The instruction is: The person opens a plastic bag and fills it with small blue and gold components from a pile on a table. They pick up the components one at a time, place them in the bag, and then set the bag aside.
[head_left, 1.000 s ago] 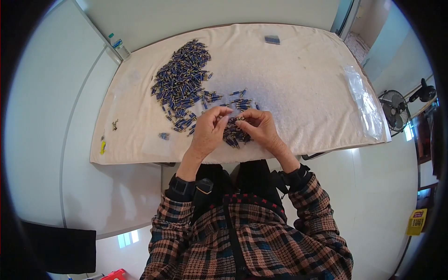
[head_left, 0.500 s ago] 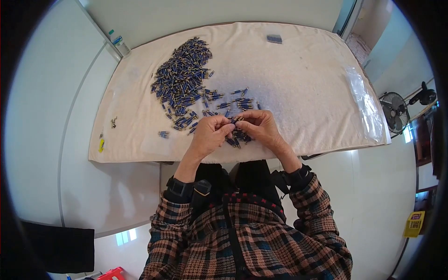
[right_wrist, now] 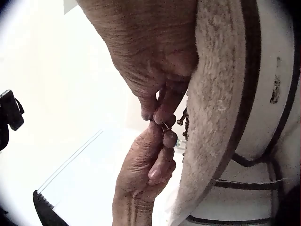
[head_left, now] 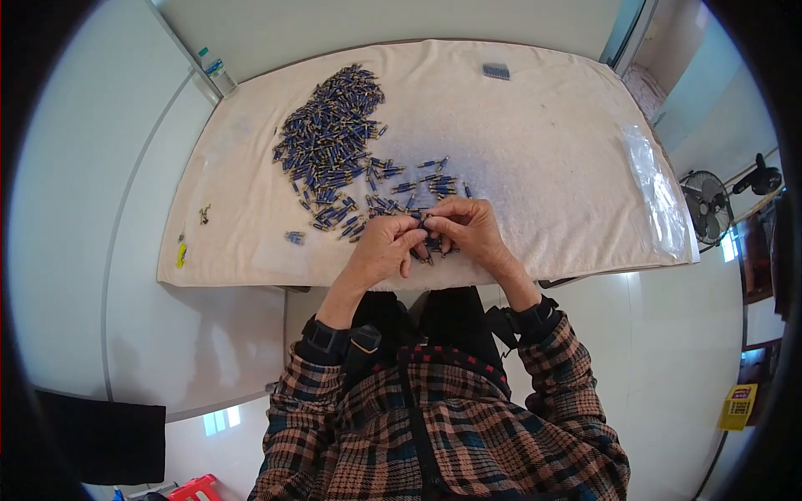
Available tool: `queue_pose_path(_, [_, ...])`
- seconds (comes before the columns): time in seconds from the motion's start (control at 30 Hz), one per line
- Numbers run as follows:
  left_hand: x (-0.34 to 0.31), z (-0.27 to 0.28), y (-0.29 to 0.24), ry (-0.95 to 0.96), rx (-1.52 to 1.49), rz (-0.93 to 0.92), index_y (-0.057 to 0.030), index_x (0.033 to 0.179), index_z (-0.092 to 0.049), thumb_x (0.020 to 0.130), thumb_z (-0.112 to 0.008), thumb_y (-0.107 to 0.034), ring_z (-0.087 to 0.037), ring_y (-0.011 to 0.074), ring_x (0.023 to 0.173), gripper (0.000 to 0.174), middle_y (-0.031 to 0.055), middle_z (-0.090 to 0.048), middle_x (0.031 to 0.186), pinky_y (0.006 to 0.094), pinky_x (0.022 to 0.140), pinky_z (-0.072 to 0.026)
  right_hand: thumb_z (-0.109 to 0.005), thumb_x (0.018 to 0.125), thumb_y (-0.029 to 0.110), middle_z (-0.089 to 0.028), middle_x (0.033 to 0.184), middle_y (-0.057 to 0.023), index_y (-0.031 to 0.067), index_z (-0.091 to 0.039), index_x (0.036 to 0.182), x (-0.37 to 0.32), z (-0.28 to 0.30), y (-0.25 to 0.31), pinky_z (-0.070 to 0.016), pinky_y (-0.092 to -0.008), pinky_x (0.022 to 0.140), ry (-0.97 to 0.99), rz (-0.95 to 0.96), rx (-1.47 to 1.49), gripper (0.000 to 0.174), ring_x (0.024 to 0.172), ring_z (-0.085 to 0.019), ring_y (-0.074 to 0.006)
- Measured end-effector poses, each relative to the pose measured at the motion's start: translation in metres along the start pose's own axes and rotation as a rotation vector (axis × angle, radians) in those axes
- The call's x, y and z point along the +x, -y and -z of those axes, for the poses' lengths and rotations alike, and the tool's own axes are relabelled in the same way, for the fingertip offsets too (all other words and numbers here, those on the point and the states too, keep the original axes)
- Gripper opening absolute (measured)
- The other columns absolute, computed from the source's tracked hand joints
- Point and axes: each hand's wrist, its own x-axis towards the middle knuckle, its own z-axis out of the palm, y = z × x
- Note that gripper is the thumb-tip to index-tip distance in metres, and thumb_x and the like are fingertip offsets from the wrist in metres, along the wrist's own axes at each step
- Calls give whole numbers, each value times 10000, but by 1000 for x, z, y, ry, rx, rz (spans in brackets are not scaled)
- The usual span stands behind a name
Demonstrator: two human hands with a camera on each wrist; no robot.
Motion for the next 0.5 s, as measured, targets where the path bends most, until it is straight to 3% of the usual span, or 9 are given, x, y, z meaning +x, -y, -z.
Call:
queue_pose_path(0.2, [-4, -2, -2, 22, 67, 19, 13, 861, -631, 930, -549, -94, -496, 58, 425, 152, 46, -634, 702, 202, 388, -379, -673, 829, -26, -664, 809, -38, -14, -687, 933, -2, 0, -3, -538, -223, 563, 49, 33, 113, 106, 650, -626, -103])
queue_pose_path(0.3, [-10, 0, -4, 48, 115, 28, 8, 842, -633, 926, -537, -83, -495, 58, 425, 157, 41, -625, 685, 206, 393, -375, -680, 839, 12, -673, 781, -43, -18, -690, 901, -7, -2, 5, -545, -220, 574, 58, -66, 111, 69, 663, -638, -91])
queue_pose_path(0.5, [-22, 2, -19, 127, 159, 97, 16, 826, -630, 907, -546, -67, -502, 74, 424, 143, 46, -629, 679, 225, 402, -380, -676, 838, 4, -682, 776, -60, -33, -690, 905, -21, -11, 35, -546, -226, 587, 95, -97, -18, 79, 661, -648, -96])
